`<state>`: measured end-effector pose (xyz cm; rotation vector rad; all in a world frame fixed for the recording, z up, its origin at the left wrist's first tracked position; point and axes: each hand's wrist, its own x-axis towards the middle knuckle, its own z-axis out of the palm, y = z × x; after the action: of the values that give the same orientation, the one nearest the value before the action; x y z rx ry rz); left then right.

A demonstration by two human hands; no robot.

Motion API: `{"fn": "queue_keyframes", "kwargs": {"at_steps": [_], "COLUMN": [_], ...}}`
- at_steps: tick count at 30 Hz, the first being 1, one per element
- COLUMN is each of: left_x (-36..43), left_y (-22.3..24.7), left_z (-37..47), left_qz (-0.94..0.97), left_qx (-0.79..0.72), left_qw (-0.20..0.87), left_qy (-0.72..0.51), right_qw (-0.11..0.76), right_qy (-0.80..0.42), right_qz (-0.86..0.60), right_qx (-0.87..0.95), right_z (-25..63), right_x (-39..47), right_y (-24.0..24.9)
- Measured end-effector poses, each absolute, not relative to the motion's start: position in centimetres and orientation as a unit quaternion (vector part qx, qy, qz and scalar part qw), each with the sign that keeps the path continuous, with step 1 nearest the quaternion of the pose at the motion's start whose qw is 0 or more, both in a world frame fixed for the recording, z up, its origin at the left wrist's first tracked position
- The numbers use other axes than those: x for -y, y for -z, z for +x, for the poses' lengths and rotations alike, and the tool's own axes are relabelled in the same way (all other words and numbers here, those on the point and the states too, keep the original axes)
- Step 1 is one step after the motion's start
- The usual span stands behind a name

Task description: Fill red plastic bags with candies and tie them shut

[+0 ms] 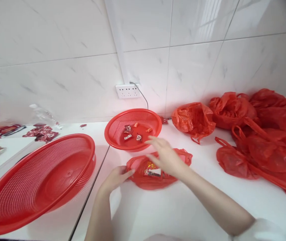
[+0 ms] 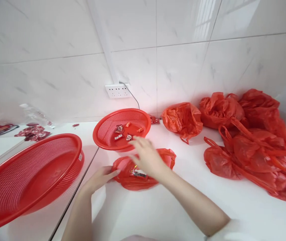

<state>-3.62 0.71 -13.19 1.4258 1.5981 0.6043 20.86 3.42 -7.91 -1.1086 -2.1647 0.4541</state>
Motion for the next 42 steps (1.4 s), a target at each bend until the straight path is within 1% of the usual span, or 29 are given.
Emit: {"fn": "queue_keyframes", "kwargs": {"at_steps": [2,3,5,6,7,8,10,11,13,15,16,17,19,22,25,28,30,31,32,35,39,42], "left_x": [-0.5,-0.4,-0.4,-0.4,-0.4,-0.5,-0.7,-1.0,-1.7,-2.6,-3.1,-3.5,-4.0,-3.9,-3.3,-3.0,-3.0,-3.1,-3.2,-3.6,-4.0,-4.3], "left_y": [13.5,13.5,13.3,13.0,12.5,11.9,10.3,9.4,7.4,5.4,4.4,3.6,2.2,1.3,1.6,2.2,2.5,2.6,2.7,2.9,3.4,3.6], "left_z": [-3.8,-3.8,-3.7,-3.6,-3.4,-3.2,-2.9,-2.7,-2.2,-1.6,-1.2,-0.7,0.6,3.0,5.3,6.9,7.7,7.9,8.1,8.4,8.6,8.5], "left_qz": [0.574,0.568,0.551,0.544,0.54,0.539,0.538,0.535,0.508,0.469,0.46,0.454,0.47,0.531,0.589,0.64,0.663,0.661,0.648,0.579,0.55,0.54], "left_qx": [-0.633,-0.637,-0.663,-0.676,-0.683,-0.685,-0.677,-0.669,-0.637,-0.574,-0.528,-0.48,-0.392,-0.336,-0.375,-0.424,-0.433,-0.435,-0.44,-0.444,-0.41,-0.41], "left_qw": [0.471,0.474,0.452,0.435,0.419,0.403,0.371,0.353,0.315,0.291,0.3,0.318,0.369,0.424,0.456,0.453,0.439,0.437,0.442,0.491,0.552,0.564], "left_qy": [-0.22,-0.216,-0.228,-0.24,-0.257,-0.279,-0.337,-0.378,-0.488,-0.606,-0.648,-0.68,-0.699,-0.652,-0.552,-0.453,-0.425,-0.427,-0.437,-0.476,-0.474,-0.471], "right_qw": [0.234,0.178,0.079,0.056,0.054,0.072,0.156,0.219,0.391,0.581,0.655,0.707,0.748,0.738,0.698,0.602,0.521,0.498,0.49,0.505,0.497,0.527], "right_qy": [-0.114,-0.108,-0.124,-0.14,-0.161,-0.186,-0.232,-0.249,-0.252,-0.206,-0.176,-0.149,-0.113,-0.09,-0.086,-0.128,-0.156,-0.163,-0.167,-0.18,-0.229,-0.276], "right_qz": [-0.54,-0.583,-0.623,-0.626,-0.621,-0.613,-0.588,-0.57,-0.534,-0.49,-0.465,-0.442,-0.405,-0.379,-0.336,-0.235,-0.169,-0.157,-0.165,-0.239,-0.274,-0.311], "right_qx": [0.801,0.785,0.768,0.765,0.765,0.765,0.759,0.752,0.706,0.616,0.569,0.533,0.514,0.551,0.626,0.752,0.822,0.837,0.839,0.81,0.791,0.741], "right_z": [25.1,26.9,29.9,31.1,32.1,33.0,34.1,34.4,34.4,33.7,33.1,32.4,30.8,28.3,26.5,25.6,25.4,25.4,25.4,25.3,25.1,25.3], "right_x": [-3.8,-3.8,-3.8,-3.7,-3.7,-3.7,-3.9,-4.1,-4.6,-5.2,-5.4,-5.5,-5.5,-4.7,-3.7,-3.2,-3.3,-3.4,-3.6,-4.1,-4.8,-5.4], "right_y": [8.4,8.8,9.4,9.5,9.4,9.1,8.0,7.3,5.7,4.3,3.7,3.2,2.4,1.6,0.8,0.2,0.0,0.1,0.2,1.1,3.0,4.0]}}
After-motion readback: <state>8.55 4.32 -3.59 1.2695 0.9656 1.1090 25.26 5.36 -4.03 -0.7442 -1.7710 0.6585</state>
